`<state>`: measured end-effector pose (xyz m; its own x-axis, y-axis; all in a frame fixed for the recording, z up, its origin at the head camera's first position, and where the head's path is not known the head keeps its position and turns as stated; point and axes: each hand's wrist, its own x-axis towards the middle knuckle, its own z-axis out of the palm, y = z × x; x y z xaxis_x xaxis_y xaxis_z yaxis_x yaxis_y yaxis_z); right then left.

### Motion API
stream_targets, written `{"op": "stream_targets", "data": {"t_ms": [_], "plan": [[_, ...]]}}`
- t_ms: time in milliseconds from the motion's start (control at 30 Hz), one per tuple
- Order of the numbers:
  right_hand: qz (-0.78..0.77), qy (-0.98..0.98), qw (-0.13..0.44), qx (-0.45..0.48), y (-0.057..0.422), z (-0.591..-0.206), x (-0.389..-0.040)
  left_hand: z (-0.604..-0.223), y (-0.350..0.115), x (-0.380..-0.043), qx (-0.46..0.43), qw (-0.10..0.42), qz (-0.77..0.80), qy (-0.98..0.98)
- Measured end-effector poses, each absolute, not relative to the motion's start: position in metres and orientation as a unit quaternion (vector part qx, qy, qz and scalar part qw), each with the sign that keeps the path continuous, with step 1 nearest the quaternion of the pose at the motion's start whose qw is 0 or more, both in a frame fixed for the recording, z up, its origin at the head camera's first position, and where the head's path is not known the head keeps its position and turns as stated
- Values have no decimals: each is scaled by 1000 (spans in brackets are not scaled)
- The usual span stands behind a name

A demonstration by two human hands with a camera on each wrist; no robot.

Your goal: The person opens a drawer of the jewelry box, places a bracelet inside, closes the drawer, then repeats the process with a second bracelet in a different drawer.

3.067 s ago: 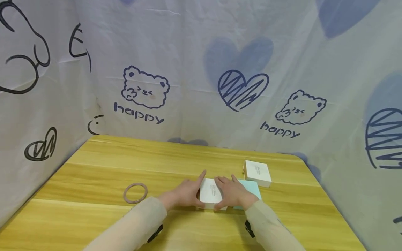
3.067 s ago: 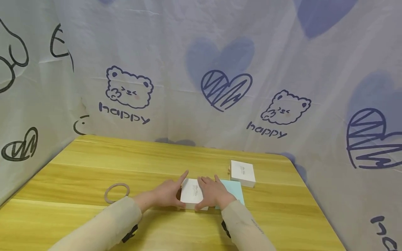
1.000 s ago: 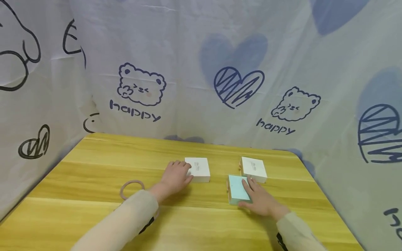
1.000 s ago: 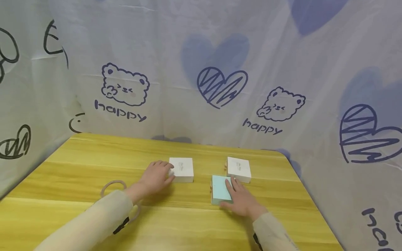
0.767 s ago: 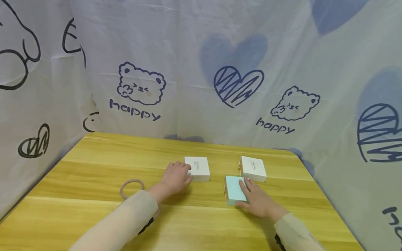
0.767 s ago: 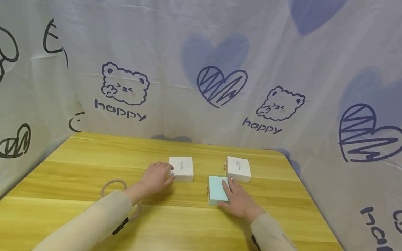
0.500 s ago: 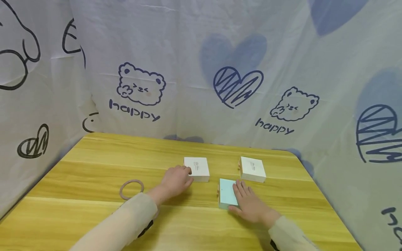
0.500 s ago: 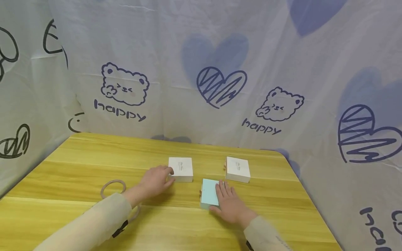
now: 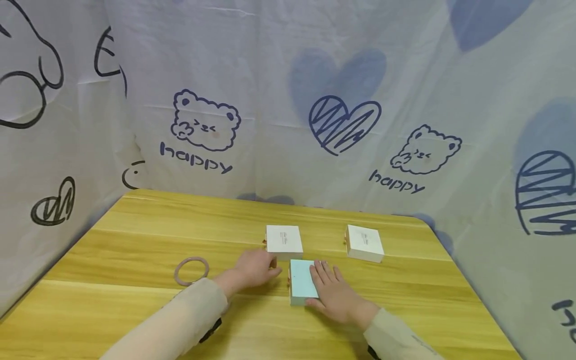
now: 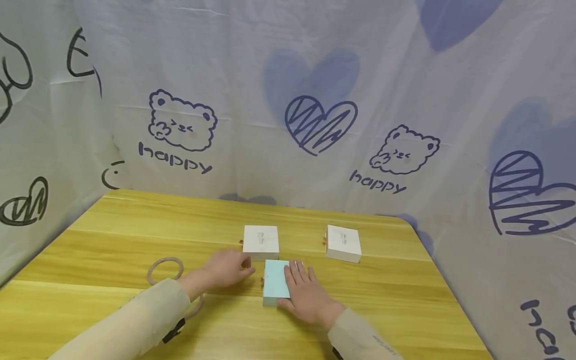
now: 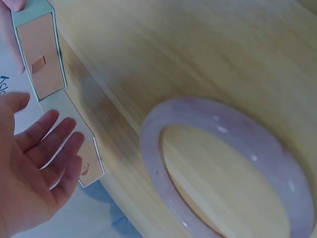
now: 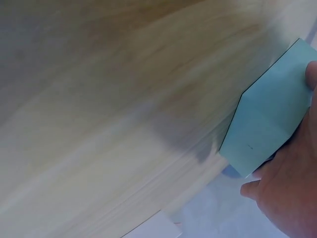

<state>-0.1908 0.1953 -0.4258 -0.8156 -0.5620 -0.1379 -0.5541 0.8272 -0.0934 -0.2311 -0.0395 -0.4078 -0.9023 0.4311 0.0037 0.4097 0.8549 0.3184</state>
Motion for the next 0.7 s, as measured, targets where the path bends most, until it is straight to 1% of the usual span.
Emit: {"op": "stream_targets", "data": {"t_ms": [200,367,567,700], "plan": [[-16,954,76,-291,194,-427,-193,-411,-38,-230,215,100,231,944],[-14,953,74,-294,193,-426,-193,-410,-33,-230,213,138,294,922],[-13,953,76,-292,193,-426,-193,-411,-28,-231,205,157,331,908],[-22,954,81,-286,192,-425,-193,-413,-24,-232,201,150,338,907]]}}
